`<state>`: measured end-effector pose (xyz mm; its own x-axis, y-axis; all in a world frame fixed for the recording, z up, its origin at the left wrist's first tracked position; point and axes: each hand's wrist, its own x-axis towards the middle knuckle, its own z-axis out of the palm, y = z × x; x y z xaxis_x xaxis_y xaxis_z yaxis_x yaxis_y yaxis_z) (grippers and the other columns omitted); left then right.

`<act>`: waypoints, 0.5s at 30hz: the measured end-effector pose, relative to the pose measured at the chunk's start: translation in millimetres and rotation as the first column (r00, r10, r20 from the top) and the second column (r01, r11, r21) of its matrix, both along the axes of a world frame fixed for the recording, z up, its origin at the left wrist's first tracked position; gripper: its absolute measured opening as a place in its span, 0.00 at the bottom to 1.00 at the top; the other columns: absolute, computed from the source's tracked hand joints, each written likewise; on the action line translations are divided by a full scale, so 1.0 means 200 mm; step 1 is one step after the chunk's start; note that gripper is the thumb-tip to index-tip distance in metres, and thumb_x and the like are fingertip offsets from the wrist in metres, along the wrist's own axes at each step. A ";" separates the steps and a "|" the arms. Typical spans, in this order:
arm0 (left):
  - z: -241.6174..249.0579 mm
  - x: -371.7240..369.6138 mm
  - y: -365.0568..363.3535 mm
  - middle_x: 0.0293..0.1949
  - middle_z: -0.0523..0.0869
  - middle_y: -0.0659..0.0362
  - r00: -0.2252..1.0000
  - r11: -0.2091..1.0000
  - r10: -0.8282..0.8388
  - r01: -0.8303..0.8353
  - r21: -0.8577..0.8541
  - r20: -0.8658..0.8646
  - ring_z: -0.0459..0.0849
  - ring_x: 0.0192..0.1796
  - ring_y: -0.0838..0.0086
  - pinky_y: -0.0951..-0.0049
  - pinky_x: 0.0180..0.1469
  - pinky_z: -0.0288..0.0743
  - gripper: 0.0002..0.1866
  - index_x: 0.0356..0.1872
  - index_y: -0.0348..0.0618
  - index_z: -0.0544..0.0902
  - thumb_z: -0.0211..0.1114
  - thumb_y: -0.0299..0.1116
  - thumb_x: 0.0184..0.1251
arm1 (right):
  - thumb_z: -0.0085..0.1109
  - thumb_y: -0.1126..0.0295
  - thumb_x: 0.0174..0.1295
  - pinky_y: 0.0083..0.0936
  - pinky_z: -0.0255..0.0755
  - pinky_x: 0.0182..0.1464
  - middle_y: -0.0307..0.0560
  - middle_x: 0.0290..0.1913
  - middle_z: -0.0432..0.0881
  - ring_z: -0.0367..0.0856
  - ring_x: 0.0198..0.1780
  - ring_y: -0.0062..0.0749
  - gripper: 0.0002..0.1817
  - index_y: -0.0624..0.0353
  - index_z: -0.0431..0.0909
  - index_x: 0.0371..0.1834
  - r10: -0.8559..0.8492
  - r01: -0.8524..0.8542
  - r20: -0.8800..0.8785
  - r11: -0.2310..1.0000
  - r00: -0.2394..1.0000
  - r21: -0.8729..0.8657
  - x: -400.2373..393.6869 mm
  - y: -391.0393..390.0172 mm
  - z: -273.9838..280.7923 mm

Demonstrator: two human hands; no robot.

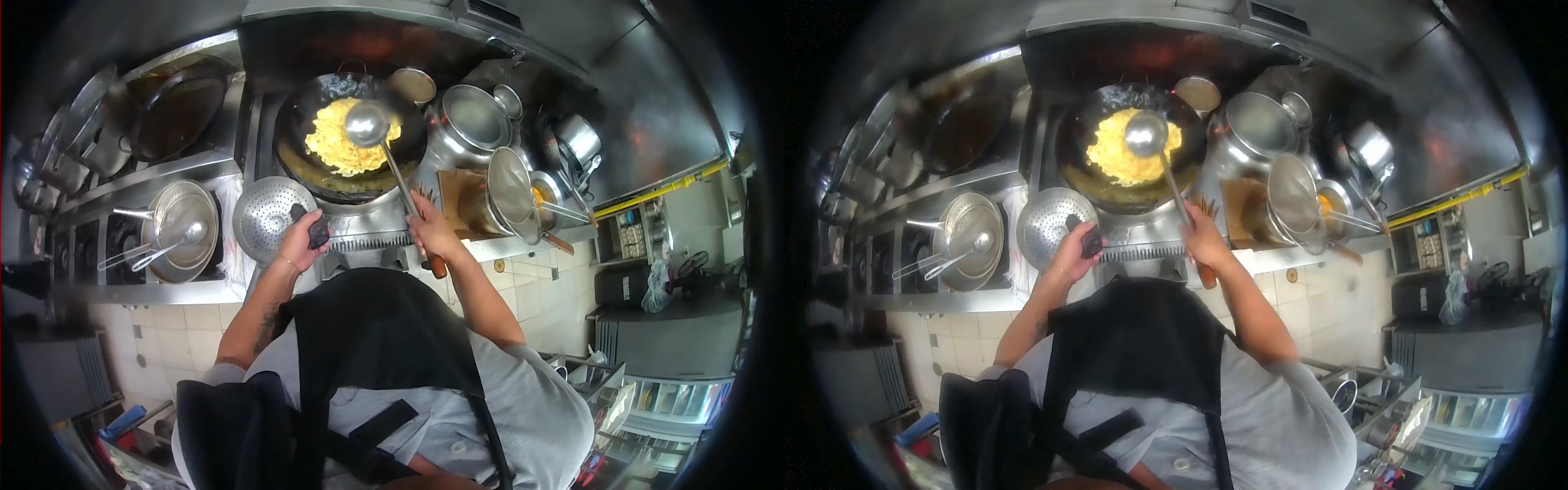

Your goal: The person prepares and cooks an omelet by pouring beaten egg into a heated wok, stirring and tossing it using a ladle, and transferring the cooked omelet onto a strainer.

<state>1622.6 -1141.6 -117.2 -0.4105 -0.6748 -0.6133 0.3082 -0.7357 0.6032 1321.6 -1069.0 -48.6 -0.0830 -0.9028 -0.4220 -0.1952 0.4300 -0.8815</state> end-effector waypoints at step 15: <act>-0.04 -0.46 -0.24 0.51 0.81 0.63 0.996 0.995 -0.052 0.045 0.086 0.078 0.77 0.51 0.71 0.63 0.43 0.76 0.26 0.56 0.57 0.77 0.59 0.63 0.70 | 0.55 0.69 0.67 0.39 0.73 0.63 0.68 0.63 0.79 0.82 0.60 0.55 0.34 0.61 0.61 0.78 0.049 -0.120 -0.576 0.989 0.816 -0.086 -0.11 -0.19 0.11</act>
